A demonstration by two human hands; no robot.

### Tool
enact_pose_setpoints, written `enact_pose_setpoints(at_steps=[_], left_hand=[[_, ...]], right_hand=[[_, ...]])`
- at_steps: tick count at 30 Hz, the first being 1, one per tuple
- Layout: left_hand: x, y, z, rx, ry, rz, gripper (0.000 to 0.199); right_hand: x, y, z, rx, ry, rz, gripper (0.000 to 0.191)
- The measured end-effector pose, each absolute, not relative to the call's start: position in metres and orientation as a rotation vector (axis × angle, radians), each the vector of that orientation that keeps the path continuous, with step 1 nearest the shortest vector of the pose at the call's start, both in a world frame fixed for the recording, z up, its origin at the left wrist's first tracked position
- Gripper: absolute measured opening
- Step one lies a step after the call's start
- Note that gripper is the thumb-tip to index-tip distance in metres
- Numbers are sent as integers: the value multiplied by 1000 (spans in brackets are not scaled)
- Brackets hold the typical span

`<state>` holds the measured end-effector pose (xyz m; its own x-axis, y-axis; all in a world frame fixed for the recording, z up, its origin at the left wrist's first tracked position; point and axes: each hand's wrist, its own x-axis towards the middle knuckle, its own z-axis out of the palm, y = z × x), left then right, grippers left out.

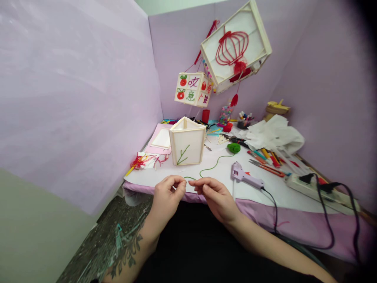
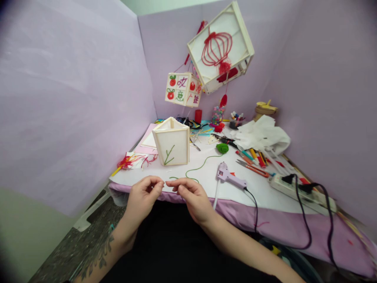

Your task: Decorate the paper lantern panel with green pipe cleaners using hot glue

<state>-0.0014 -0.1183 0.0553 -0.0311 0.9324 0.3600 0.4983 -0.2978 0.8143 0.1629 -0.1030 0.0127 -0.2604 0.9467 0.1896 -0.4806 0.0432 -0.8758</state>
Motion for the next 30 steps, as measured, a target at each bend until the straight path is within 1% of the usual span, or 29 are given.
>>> enact_pose_setpoints(at_steps=[4, 6, 10, 15, 19, 23, 27, 30], left_hand=[[-6, -116, 51, 1805, 1526, 1303, 14], [-11, -114, 47, 1831, 1529, 1375, 13], [-26, -111, 41, 1917, 1426, 1495, 21], [-26, -109, 33, 1939, 1416, 1349, 22], [-11, -109, 24, 1947, 1443, 1326, 12], [2, -113, 20, 1976, 1410, 1134, 8], [7, -114, 19, 1969, 1420, 1063, 6], [5, -111, 17, 1974, 1397, 1008, 9]], right_hand=[[163, -104, 13, -602, -1090, 1526, 17], [163, -104, 14, -611, -1092, 1523, 17], [163, -104, 15, -622, -1101, 1517, 17], [162, -104, 10, -654, -1101, 1543, 20], [162, -102, 3, -695, -1153, 1506, 22], [164, -104, 6, -824, -1404, 1316, 20], [167, -106, 6, -1031, -1779, 906, 17], [170, -105, 0, -1073, -1997, 642, 15]])
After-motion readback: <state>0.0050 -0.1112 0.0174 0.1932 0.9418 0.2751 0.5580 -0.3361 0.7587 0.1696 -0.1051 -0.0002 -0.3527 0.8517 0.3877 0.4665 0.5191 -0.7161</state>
